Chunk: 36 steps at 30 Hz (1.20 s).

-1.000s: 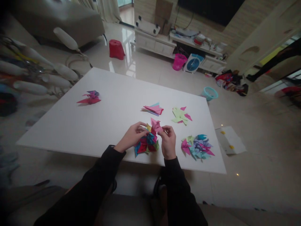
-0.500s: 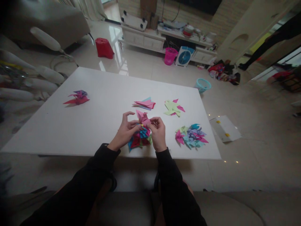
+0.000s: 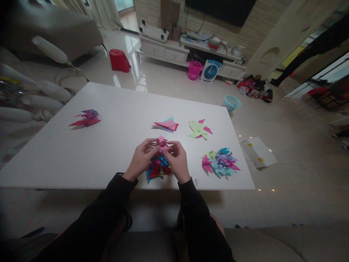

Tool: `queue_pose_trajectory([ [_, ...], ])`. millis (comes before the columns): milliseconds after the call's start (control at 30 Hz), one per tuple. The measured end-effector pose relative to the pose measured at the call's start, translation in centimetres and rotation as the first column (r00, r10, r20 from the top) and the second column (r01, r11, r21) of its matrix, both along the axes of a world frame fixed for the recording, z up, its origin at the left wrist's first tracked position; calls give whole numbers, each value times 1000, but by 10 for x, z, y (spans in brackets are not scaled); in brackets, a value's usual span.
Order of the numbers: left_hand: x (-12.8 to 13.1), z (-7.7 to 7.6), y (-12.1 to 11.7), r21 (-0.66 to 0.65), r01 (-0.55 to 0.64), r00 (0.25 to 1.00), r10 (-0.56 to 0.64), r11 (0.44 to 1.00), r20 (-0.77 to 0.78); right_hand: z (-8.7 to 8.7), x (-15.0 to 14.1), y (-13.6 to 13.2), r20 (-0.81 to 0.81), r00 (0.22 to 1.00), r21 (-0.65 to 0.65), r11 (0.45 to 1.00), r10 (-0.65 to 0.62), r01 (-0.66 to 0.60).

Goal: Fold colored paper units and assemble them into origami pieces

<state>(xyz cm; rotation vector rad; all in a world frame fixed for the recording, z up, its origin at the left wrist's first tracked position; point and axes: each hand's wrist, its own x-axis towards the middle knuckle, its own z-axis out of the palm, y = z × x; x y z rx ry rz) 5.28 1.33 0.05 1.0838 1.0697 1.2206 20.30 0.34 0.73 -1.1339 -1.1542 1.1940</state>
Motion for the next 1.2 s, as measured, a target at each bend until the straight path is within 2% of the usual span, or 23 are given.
queue_pose_trajectory([
  [333, 1, -1, -6, 21, 38, 999, -38, 999, 27, -5, 6, -3, 50, 998, 17, 1000, -25, 24],
  [600, -2, -6, -5, 68, 94, 995, -91, 993, -51, -2, 3, -1, 9, 1000, -3, 1000, -12, 12],
  [867, -2, -2, -6, 78, 158, 982, -148, 984, -117, -4, 6, -2, 175, 984, 56, 998, -32, 23],
  [1200, -4, -5, -4, 97, 155, 980, -141, 983, -139, 0, 8, -2, 264, 963, 55, 998, -54, 41],
])
